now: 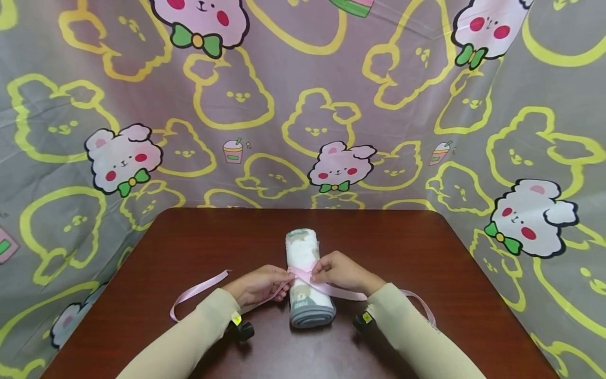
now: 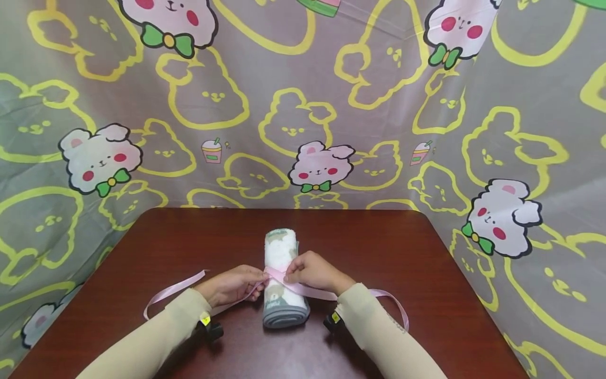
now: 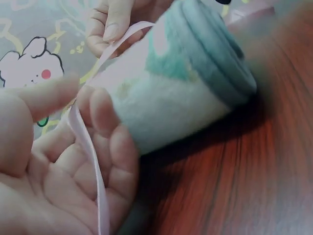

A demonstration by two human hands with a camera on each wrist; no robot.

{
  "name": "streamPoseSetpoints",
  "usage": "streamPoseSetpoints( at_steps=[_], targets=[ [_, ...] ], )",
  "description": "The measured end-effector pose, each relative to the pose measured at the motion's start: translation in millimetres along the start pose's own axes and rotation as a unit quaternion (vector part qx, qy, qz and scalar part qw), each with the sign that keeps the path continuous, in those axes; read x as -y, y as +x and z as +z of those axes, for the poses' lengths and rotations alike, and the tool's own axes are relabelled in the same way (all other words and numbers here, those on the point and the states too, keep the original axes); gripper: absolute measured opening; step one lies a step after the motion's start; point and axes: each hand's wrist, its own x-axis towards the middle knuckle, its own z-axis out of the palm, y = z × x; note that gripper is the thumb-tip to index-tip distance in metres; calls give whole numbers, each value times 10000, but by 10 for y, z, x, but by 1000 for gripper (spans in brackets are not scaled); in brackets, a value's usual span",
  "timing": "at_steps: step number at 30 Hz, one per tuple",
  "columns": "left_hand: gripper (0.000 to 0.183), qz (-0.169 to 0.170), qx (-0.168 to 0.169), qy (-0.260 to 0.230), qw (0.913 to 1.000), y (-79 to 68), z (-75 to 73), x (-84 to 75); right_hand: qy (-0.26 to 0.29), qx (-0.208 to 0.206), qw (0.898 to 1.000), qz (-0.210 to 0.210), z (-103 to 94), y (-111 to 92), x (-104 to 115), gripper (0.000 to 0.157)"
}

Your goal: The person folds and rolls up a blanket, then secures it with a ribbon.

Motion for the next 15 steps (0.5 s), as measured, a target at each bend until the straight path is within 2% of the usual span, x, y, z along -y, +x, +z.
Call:
streamPoseSetpoints(
  at_steps=[3, 8, 12, 15],
  targets=[
    [16, 145, -40, -397, 9991, 6, 2, 5, 277, 22, 9996, 110, 8, 1, 33, 5],
    [17, 397, -353, -809, 9953, 9, 36, 12, 969, 95, 9948, 305, 43, 5, 66, 10],
    [14, 607, -711, -926, 9913, 36, 96, -10, 775, 86, 9965, 293, 60, -3, 88, 10],
    [16, 614, -1012, -1079, 9871, 72, 149, -37, 815, 82, 9964, 226, 71, -10, 101, 14]
  ],
)
